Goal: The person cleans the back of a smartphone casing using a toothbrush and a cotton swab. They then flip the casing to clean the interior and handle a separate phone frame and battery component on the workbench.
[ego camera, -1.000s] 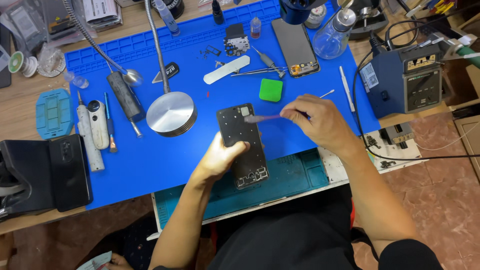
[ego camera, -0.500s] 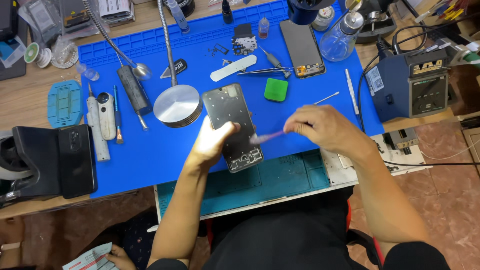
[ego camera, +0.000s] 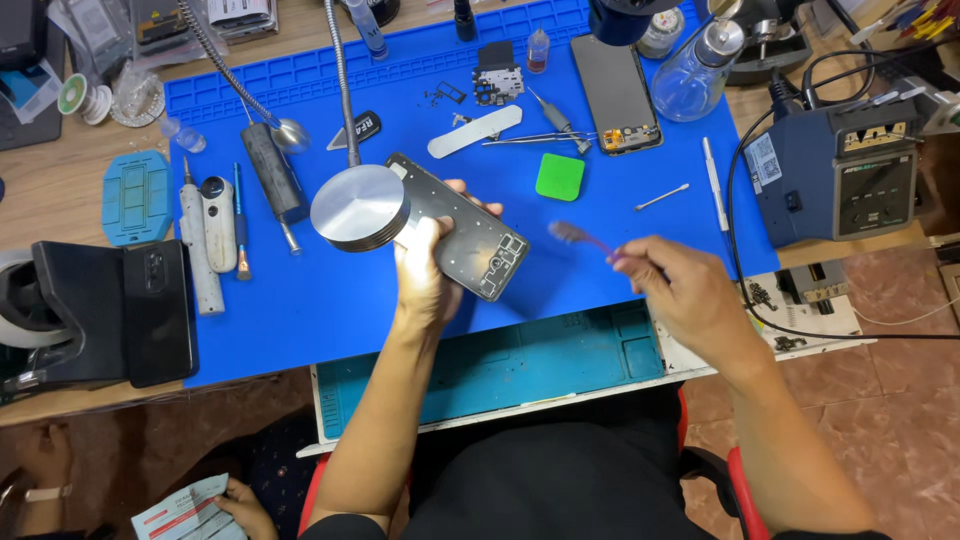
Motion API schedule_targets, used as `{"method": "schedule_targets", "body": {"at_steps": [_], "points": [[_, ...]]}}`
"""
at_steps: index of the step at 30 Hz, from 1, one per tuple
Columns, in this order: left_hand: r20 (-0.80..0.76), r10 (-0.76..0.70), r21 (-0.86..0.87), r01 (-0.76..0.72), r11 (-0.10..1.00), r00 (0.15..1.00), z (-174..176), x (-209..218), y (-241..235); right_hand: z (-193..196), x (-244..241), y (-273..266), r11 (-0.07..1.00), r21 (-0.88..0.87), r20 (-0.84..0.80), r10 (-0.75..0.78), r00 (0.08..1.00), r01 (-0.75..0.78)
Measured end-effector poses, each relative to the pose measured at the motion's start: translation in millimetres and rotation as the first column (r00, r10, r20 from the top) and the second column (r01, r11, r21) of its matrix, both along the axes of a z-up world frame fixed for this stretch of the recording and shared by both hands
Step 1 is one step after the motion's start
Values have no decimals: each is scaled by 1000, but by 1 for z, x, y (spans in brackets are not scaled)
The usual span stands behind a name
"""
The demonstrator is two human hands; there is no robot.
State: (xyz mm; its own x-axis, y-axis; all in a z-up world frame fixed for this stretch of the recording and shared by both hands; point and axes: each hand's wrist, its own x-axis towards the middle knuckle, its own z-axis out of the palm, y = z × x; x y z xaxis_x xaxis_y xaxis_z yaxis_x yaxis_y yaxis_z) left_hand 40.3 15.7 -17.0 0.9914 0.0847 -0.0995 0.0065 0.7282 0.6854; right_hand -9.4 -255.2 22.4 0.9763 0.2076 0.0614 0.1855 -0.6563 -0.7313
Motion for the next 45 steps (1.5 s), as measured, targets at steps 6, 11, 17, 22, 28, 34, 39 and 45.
{"method": "schedule_targets", "body": {"at_steps": [6, 11, 17, 22, 28, 34, 39, 45], "points": [[42, 38, -24, -37, 999, 998, -13, 3, -8, -36, -15, 24, 998, -28, 196, 56, 979, -52], [61, 81, -22, -80, 997, 995, -27, 6, -14, -30, -13, 24, 998, 12, 121, 58, 991, -60], [63, 109, -32, -107, 994, 992, -35, 8, -17, -28, -11, 24, 996, 33, 33, 85, 996, -86], [74, 130, -23, -129, 991, 989, -40, 7, -17, -23, -10, 27, 991, 58, 9, 119, 993, -120], [102, 165, 2, -166, 986, 981, -38, 6, -14, -20, -16, 33, 988, 54, -49, 150, 988, -147], [162, 210, 2, -213, 977, 964, -33, 10, -1, -40, -37, 31, 907, -98, -139, 396, 908, -410], [253, 240, 158, -285, 946, 937, -38, 5, -3, -72, -26, -2, 978, -201, 367, 121, 922, -48], [282, 186, 417, -296, 859, 941, -64, -1, 9, -29, 41, -39, 818, -507, 547, 62, 835, 272]]}}
